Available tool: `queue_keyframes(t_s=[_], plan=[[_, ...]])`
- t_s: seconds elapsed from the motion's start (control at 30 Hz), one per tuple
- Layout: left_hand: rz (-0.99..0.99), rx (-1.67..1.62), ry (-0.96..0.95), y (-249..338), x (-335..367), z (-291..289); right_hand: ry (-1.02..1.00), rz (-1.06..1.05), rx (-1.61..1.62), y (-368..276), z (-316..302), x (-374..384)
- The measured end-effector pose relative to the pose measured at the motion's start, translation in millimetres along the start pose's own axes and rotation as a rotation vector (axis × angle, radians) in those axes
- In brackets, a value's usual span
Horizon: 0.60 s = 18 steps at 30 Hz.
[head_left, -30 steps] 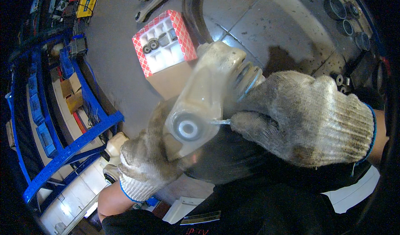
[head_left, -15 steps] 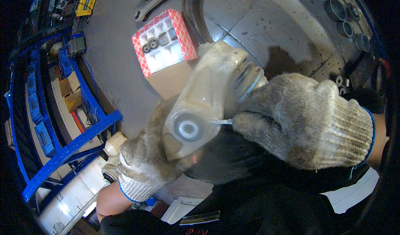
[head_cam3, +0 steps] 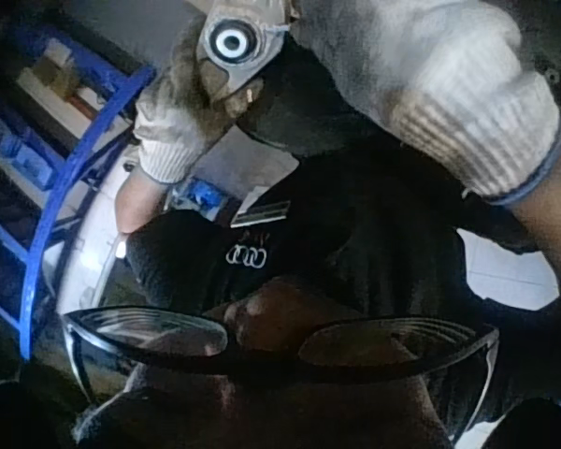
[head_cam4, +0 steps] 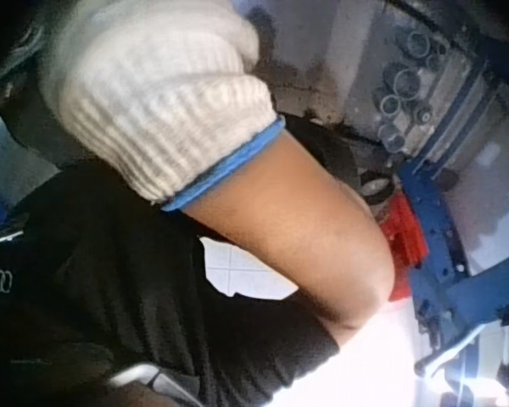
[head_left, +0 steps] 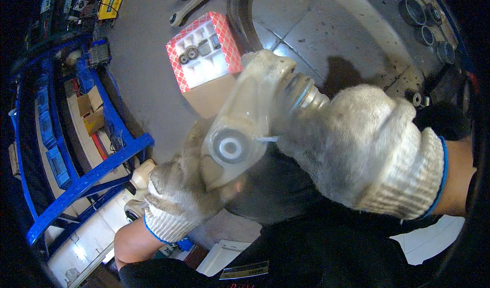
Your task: The person uses a hydraulic press to install a cylindrical bushing into a curved metal control arm. After pressing, they remove the part and use a small metal tool to scrape and clean the bushing seating area on the control arm.
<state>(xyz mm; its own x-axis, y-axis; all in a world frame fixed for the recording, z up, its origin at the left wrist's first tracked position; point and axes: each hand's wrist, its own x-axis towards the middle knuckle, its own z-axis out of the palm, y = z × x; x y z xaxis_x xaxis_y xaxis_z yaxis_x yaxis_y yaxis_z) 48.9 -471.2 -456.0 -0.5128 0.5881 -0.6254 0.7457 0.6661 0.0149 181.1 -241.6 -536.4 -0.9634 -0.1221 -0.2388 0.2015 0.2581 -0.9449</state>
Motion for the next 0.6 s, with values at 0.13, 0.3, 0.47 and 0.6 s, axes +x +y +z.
queue_keyframes(t_s=[0.13,0.3,0.47,0.6], plan=[[0.004,0.048,0.022,2,0,1,0.030,-0.013,0.031,10,-2,-5],[0.051,0.052,0.057,4,0,2,0.080,-0.008,0.075,27,-4,4],[-0.006,-0.017,-0.049,7,2,-2,0.086,-0.031,0.012,15,11,-5],[0.048,-0.015,0.016,5,0,-4,0.077,-0.052,-0.049,4,19,-22]])
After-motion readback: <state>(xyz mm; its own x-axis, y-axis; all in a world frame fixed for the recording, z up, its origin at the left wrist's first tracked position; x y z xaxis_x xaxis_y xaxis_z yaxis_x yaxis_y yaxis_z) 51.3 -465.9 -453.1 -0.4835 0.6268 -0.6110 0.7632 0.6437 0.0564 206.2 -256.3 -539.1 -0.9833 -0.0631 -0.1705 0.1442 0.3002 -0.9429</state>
